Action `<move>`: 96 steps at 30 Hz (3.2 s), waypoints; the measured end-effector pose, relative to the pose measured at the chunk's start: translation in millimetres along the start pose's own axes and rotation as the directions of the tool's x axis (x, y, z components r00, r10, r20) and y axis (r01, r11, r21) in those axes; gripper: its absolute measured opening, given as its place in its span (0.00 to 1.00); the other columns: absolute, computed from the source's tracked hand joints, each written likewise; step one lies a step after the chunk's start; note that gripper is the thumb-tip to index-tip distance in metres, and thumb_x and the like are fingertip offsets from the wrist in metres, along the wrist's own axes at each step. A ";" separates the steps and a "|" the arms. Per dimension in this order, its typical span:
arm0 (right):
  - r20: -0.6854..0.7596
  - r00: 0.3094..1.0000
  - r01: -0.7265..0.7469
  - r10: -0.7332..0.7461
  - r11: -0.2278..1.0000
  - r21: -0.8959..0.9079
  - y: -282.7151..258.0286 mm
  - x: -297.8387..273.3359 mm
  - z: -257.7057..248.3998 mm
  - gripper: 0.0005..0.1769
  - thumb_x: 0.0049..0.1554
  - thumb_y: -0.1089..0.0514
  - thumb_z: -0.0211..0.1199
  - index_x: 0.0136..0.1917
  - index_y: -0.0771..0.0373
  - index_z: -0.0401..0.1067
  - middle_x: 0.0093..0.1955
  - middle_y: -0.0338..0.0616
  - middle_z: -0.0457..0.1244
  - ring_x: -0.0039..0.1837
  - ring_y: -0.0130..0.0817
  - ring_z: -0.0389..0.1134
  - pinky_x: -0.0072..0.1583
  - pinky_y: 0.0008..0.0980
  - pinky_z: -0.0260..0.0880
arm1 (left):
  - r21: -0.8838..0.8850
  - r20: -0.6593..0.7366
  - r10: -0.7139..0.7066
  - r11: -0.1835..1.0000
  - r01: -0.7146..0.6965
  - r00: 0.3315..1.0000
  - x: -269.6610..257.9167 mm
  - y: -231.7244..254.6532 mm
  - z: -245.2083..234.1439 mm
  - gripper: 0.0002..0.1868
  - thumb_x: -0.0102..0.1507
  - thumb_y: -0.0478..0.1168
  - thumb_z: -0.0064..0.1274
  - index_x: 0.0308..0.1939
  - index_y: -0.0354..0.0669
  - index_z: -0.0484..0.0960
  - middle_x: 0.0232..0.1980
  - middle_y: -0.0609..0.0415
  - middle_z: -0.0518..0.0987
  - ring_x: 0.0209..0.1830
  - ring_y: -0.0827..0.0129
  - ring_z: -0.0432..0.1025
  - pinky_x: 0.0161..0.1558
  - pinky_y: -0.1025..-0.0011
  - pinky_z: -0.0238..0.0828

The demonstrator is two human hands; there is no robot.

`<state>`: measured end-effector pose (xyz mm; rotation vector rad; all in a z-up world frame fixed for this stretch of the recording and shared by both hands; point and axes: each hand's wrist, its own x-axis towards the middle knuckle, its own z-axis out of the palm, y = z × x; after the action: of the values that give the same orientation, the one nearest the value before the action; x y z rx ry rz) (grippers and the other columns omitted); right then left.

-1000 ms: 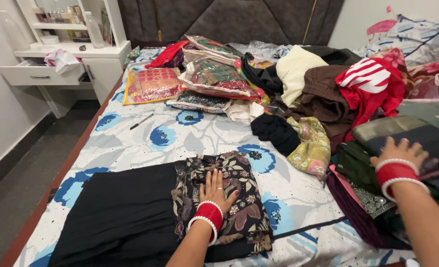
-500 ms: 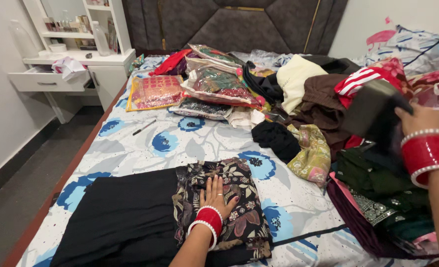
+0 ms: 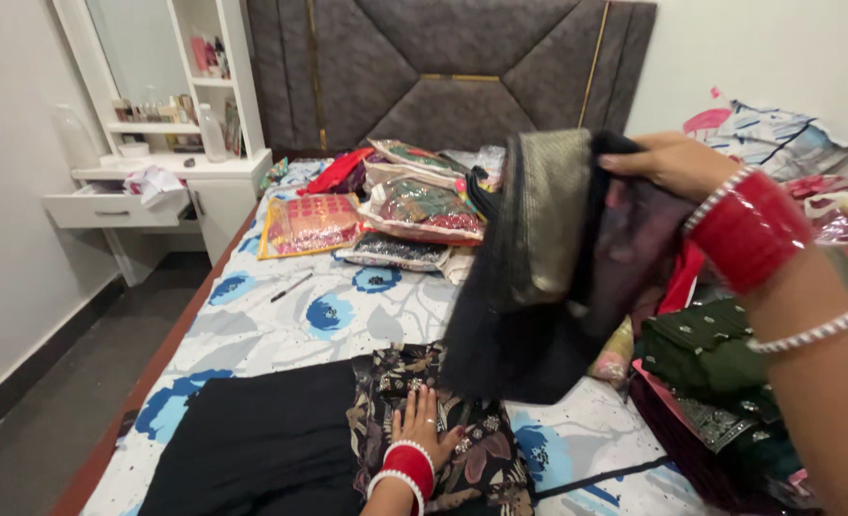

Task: The person folds a black garment and a white garment on a bed, smoothing the fabric by hand and placing them onto a pile of other clothes.

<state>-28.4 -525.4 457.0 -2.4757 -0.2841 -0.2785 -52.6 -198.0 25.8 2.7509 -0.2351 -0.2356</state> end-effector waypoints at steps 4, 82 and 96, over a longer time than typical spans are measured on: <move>0.015 0.986 0.164 -0.168 0.977 0.140 -37.1 43.7 -0.4 0.24 0.62 0.44 0.62 0.43 0.70 0.81 0.40 0.47 0.73 0.44 0.35 0.72 0.55 0.32 0.68 | -0.051 0.009 0.019 0.999 -0.019 1.000 4.3 -1.3 5.9 0.50 0.66 0.69 0.36 0.81 0.47 0.35 0.85 0.58 0.31 0.84 0.65 0.24 0.78 0.58 0.21; 0.127 0.987 0.156 -0.101 0.810 -0.565 39.0 -81.8 455.9 0.44 0.56 0.32 0.53 0.82 0.38 0.46 0.85 0.46 0.35 0.84 0.54 0.28 0.72 0.77 0.26 | -0.655 -0.231 -0.608 0.674 0.341 0.759 27.9 -26.3 -51.6 0.36 0.65 0.45 0.52 0.77 0.55 0.61 0.73 0.47 0.67 0.68 0.48 0.67 0.66 0.57 0.65; 0.079 0.957 0.282 -0.278 0.841 -0.462 105.0 -66.0 462.2 0.39 0.60 0.40 0.51 0.81 0.52 0.54 0.84 0.42 0.46 0.86 0.45 0.38 0.79 0.64 0.34 | -0.102 -0.420 -0.054 0.995 0.012 0.906 91.9 -30.9 27.3 0.36 0.71 0.59 0.24 0.80 0.48 0.50 0.84 0.57 0.44 0.84 0.68 0.33 0.77 0.48 0.17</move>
<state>-2.8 -335.6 18.4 -2.9122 -0.6555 -0.5116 35.5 -196.8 -23.0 2.6279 -0.0565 0.3348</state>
